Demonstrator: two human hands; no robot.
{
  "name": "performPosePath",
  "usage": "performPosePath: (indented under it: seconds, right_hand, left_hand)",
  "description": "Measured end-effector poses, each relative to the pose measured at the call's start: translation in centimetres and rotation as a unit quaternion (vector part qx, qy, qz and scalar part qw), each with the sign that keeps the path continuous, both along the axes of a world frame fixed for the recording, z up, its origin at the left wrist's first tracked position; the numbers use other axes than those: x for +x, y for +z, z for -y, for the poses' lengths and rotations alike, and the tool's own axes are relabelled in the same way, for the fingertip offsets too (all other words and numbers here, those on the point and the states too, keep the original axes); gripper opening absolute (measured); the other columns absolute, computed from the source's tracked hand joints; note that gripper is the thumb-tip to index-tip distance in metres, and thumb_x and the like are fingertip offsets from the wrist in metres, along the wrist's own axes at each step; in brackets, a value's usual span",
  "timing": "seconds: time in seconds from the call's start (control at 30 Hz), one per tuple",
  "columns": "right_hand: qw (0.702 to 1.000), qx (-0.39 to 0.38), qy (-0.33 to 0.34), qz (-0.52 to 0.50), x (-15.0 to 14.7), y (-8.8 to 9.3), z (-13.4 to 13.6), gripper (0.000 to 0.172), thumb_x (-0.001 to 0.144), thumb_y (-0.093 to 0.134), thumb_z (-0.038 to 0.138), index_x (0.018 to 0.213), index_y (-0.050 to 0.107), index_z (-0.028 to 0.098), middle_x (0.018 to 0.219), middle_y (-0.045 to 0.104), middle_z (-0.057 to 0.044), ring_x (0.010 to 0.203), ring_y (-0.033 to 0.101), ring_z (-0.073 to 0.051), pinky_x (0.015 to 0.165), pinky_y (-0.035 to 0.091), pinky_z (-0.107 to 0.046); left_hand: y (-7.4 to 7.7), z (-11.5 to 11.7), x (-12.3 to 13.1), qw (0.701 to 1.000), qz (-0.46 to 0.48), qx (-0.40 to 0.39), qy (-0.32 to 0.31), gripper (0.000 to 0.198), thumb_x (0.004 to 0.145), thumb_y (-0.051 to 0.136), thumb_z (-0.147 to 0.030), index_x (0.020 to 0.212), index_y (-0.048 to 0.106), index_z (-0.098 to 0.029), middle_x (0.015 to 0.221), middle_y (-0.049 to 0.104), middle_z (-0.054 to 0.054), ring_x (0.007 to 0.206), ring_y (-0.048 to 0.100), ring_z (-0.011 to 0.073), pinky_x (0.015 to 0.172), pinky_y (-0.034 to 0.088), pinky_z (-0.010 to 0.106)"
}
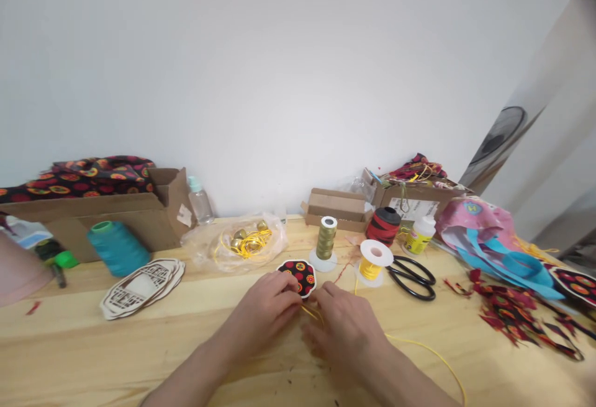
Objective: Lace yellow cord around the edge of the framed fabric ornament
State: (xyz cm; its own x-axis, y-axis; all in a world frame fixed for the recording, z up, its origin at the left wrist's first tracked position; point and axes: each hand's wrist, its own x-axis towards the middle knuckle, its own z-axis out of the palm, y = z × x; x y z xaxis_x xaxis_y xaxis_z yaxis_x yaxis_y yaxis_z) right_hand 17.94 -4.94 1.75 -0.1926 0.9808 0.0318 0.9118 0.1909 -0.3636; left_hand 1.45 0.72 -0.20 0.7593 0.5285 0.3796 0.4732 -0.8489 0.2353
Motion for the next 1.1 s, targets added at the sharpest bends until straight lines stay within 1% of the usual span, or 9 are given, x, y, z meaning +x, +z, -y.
performPosePath:
  seconds: [0.1, 0.27, 0.4, 0.6, 0.77, 0.87, 0.97, 1.03, 1.1]
  right_hand:
    - [0.999, -0.015, -0.006, 0.041, -0.8, -0.4, -0.8, 0.014, 0.073, 0.05, 0.026, 0.083, 0.056, 0.019, 0.083, 0.057, -0.004, 0.071, 0.055, -0.018, 0.053, 0.033, -0.023]
    - [0.998, 0.002, 0.033, -0.056, 0.1, -1.6, -0.9, 0.009, 0.076, 0.047, 0.02, 0.074, 0.055, 0.021, 0.078, 0.056, 0.001, 0.071, 0.053, -0.012, 0.055, 0.033, -0.019]
    - [0.997, -0.008, 0.002, -0.076, 0.1, -1.9, -0.8, 0.009, 0.073, 0.05, 0.024, 0.081, 0.053, 0.021, 0.078, 0.057, 0.0, 0.071, 0.052, -0.014, 0.056, 0.033, -0.02]
    - [0.999, 0.004, 0.025, -0.043, -1.1, -2.1, -1.0, 0.009, 0.075, 0.048, 0.019, 0.082, 0.054, 0.02, 0.087, 0.056, -0.002, 0.075, 0.052, -0.015, 0.061, 0.034, -0.022]
    - [0.992, -0.002, -0.012, -0.123, -0.7, -2.7, -0.5, 0.006, 0.075, 0.046, 0.019, 0.07, 0.049, 0.018, 0.069, 0.054, 0.0, 0.064, 0.048, -0.013, 0.055, 0.033, -0.021]
    - [0.947, -0.082, 0.011, -0.311, -0.4, -2.9, -0.1, 0.014, 0.078, 0.041, 0.027, 0.067, 0.043, 0.018, 0.059, 0.049, 0.003, 0.052, 0.043, -0.009, 0.048, 0.031, -0.018]
    - [0.852, -0.189, 0.035, -0.487, -0.4, -2.8, -0.1, 0.02, 0.076, 0.044, 0.036, 0.07, 0.039, 0.018, 0.053, 0.046, 0.005, 0.041, 0.038, -0.005, 0.041, 0.028, -0.017]
    - [0.812, -0.219, 0.032, -0.54, -0.3, -2.5, -0.2, 0.026, 0.071, 0.051, 0.041, 0.072, 0.039, 0.017, 0.052, 0.045, 0.006, 0.037, 0.033, -0.004, 0.037, 0.025, -0.016]
    - [0.794, -0.232, 0.024, -0.561, -0.1, -2.2, -0.3, 0.029, 0.068, 0.056, 0.041, 0.076, 0.043, 0.017, 0.054, 0.046, 0.006, 0.039, 0.032, -0.003, 0.037, 0.022, -0.015]
  left_hand:
    - [0.0, -0.2, -0.2, 1.0, 0.019, -0.016, -0.001, 0.019, 0.079, 0.041, -0.014, 0.079, 0.059, -0.02, 0.082, 0.054, 0.004, 0.077, 0.048, 0.0146, 0.068, 0.038, 0.027]
    - [0.0, -0.5, -0.6, 0.999, 0.022, -0.023, 0.003, 0.018, 0.079, 0.043, -0.017, 0.079, 0.061, -0.022, 0.085, 0.055, 0.004, 0.08, 0.049, 0.0152, 0.07, 0.039, 0.028]
    - [0.4, -0.5, -0.9, 0.998, 0.03, -0.053, 0.014, 0.018, 0.08, 0.043, -0.02, 0.079, 0.061, -0.022, 0.086, 0.055, 0.003, 0.082, 0.049, 0.0148, 0.073, 0.04, 0.027]
    - [0.7, -0.3, -1.1, 0.995, 0.049, -0.084, 0.01, 0.018, 0.08, 0.042, -0.018, 0.08, 0.06, -0.021, 0.089, 0.054, 0.003, 0.085, 0.049, 0.0144, 0.074, 0.04, 0.026]
    - [0.5, -0.6, -1.4, 0.997, 0.037, -0.07, 0.009, 0.018, 0.079, 0.044, -0.02, 0.08, 0.061, -0.022, 0.088, 0.055, 0.003, 0.084, 0.049, 0.0146, 0.072, 0.04, 0.026]
    - [0.3, -0.6, -1.5, 0.998, 0.032, -0.058, 0.008, 0.017, 0.078, 0.046, -0.02, 0.08, 0.063, -0.023, 0.088, 0.056, 0.003, 0.085, 0.049, 0.0146, 0.074, 0.039, 0.026]
    - [0.4, -0.3, -1.3, 0.998, 0.027, -0.063, 0.008, 0.017, 0.078, 0.046, -0.019, 0.079, 0.063, -0.023, 0.089, 0.055, 0.003, 0.085, 0.049, 0.0145, 0.074, 0.038, 0.026]
    - [0.5, 0.0, -1.0, 0.997, 0.024, -0.078, 0.005, 0.018, 0.078, 0.045, -0.017, 0.078, 0.062, -0.022, 0.09, 0.054, 0.003, 0.085, 0.048, 0.0143, 0.074, 0.038, 0.026]
    - [0.7, 0.2, -0.8, 0.995, 0.022, -0.092, -0.003, 0.017, 0.077, 0.045, -0.014, 0.078, 0.061, -0.021, 0.092, 0.053, 0.004, 0.085, 0.048, 0.0143, 0.074, 0.038, 0.026]
